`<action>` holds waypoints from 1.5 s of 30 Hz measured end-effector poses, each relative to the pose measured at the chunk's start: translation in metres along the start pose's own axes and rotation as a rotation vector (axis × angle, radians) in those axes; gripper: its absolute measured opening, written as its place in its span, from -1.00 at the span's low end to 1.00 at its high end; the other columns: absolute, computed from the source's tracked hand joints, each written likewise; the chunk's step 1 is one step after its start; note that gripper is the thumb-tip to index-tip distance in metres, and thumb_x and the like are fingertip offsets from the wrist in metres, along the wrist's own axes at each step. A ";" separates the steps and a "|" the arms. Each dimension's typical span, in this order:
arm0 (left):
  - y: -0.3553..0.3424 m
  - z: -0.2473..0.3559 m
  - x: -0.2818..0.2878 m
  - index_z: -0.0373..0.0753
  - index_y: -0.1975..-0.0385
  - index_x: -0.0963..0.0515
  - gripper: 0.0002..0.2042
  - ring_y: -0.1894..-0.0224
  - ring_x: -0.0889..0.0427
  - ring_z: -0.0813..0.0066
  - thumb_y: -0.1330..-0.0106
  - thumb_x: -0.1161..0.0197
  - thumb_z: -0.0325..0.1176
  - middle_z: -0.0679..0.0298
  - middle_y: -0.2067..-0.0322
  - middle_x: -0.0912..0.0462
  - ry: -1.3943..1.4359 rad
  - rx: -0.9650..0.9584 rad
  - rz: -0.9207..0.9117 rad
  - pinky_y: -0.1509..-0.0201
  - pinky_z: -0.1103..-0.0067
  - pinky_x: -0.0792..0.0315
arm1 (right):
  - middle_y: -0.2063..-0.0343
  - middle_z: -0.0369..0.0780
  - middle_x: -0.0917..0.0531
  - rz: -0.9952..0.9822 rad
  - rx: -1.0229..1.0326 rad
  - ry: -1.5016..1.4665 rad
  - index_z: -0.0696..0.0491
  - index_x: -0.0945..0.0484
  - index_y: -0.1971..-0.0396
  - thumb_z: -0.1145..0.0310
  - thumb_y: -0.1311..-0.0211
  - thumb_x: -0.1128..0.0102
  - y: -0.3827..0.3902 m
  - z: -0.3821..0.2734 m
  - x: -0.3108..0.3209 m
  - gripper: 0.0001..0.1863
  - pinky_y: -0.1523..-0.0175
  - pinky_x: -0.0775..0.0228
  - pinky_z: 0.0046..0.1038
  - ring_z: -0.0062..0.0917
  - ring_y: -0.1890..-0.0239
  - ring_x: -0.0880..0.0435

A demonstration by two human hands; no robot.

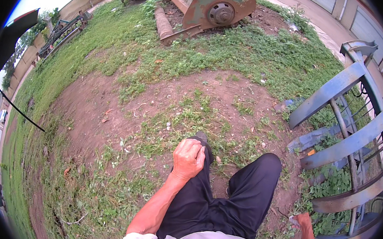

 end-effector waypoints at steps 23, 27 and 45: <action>0.001 0.001 -0.004 -0.32 0.44 -0.59 -0.90 0.25 -0.65 0.14 -0.06 -0.35 -0.57 0.15 0.36 -0.65 -0.022 0.018 -0.030 0.15 0.34 -0.53 | 0.51 0.02 -0.69 0.041 -0.006 0.019 0.35 -0.68 0.38 0.48 -0.09 -0.40 0.010 -0.001 0.001 -0.79 0.73 -0.42 -0.33 -0.25 0.70 -0.65; 0.001 0.002 -0.003 -0.31 0.44 -0.59 -0.90 0.25 -0.65 0.14 -0.05 -0.36 -0.57 0.16 0.36 -0.66 -0.026 0.015 -0.017 0.15 0.34 -0.53 | 0.51 0.03 -0.69 0.039 0.002 -0.015 0.36 -0.67 0.39 0.48 -0.05 -0.44 0.003 0.006 0.001 -0.77 0.72 -0.47 -0.32 -0.24 0.72 -0.63; 0.001 0.003 -0.010 -0.31 0.39 -0.57 -0.88 0.20 -0.64 0.07 -0.09 -0.34 -0.59 0.10 0.30 -0.66 -0.065 -0.013 -0.065 0.09 0.29 -0.52 | 0.49 0.03 -0.70 0.092 -0.032 0.021 0.41 -0.62 0.46 0.42 -0.04 -0.46 0.035 -0.010 0.002 -0.70 0.65 -0.55 -0.28 -0.25 0.62 -0.71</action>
Point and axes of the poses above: each hand's wrist, its own y-axis away from the middle knuckle, its own x-axis out of the back of the hand, z = x × y, the point moved 10 cm from there along -y, towards the middle knuckle
